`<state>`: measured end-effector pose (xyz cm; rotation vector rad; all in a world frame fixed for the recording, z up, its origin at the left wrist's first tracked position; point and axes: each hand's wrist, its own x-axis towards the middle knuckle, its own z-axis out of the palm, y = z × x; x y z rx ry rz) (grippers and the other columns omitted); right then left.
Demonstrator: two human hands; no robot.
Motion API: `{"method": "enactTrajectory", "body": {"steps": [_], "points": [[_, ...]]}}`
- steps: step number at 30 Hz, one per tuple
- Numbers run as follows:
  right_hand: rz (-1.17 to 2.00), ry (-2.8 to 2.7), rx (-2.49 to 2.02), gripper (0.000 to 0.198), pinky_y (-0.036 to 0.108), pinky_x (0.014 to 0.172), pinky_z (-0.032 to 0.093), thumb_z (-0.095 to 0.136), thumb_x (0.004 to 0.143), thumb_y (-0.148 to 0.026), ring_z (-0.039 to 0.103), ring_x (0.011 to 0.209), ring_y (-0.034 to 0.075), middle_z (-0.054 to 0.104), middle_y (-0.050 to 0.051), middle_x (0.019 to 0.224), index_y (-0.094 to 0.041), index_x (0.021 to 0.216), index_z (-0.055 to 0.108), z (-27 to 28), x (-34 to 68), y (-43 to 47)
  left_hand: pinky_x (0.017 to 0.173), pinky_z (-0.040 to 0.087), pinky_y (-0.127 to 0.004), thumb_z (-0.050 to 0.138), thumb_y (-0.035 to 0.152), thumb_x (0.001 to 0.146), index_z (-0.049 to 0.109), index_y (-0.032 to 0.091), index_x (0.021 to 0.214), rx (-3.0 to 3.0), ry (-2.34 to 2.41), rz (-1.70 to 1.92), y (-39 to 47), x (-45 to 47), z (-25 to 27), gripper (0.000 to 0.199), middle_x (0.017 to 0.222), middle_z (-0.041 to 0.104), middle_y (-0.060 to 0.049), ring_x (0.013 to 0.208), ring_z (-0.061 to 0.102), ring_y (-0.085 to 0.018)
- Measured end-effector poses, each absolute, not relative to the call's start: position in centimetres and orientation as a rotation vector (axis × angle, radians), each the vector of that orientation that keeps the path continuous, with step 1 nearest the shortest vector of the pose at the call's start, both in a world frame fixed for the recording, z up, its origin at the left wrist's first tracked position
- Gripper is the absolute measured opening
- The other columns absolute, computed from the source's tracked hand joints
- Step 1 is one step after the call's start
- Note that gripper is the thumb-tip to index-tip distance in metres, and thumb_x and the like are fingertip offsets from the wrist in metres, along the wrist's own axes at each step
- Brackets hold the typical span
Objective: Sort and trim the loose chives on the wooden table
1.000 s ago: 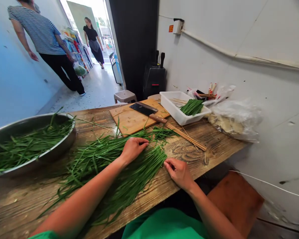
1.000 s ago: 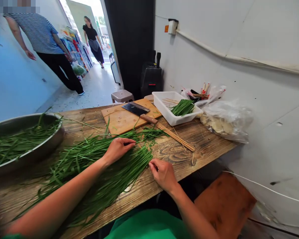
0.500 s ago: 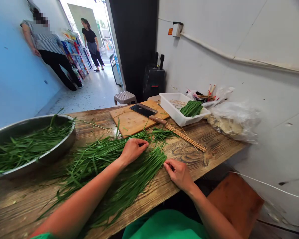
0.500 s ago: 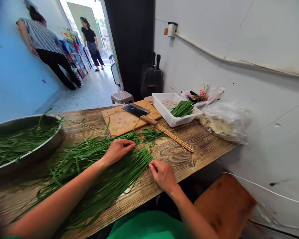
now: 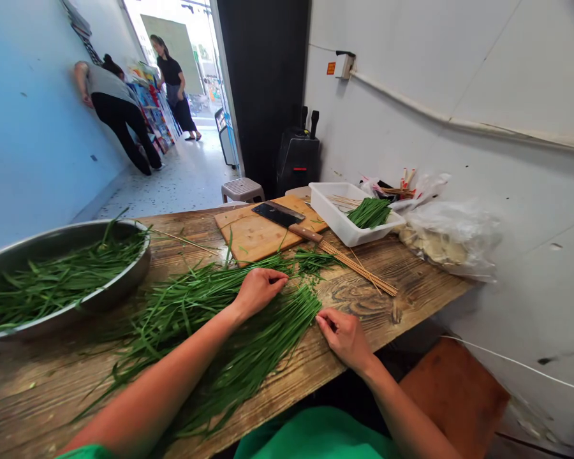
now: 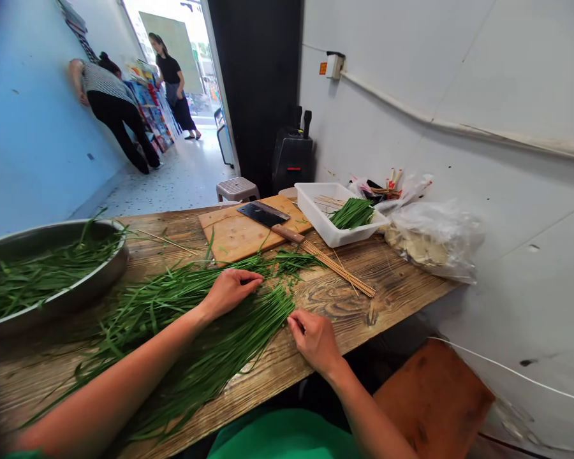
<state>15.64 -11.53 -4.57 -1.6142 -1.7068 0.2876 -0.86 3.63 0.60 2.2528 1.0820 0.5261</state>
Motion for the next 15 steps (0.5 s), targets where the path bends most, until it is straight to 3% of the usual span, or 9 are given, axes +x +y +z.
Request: {"method": "enactTrajectory", "body": {"steps": [15], "points": [[0.278,-1.706,-1.622,0.019,0.02,0.056,0.037,0.043,0.086,-0.022,0.055,0.057,0.011,0.061,0.001,0.064,-0.018,0.078,0.06,-4.69,15.67,-11.51,0.065,0.042,-0.022,0.048,0.033,0.077,0.07,0.018,0.088,2.254,1.023,0.486,3.68,-0.98,0.22,0.03,0.081,0.07,-0.001,0.069,0.061,-0.015]]}}
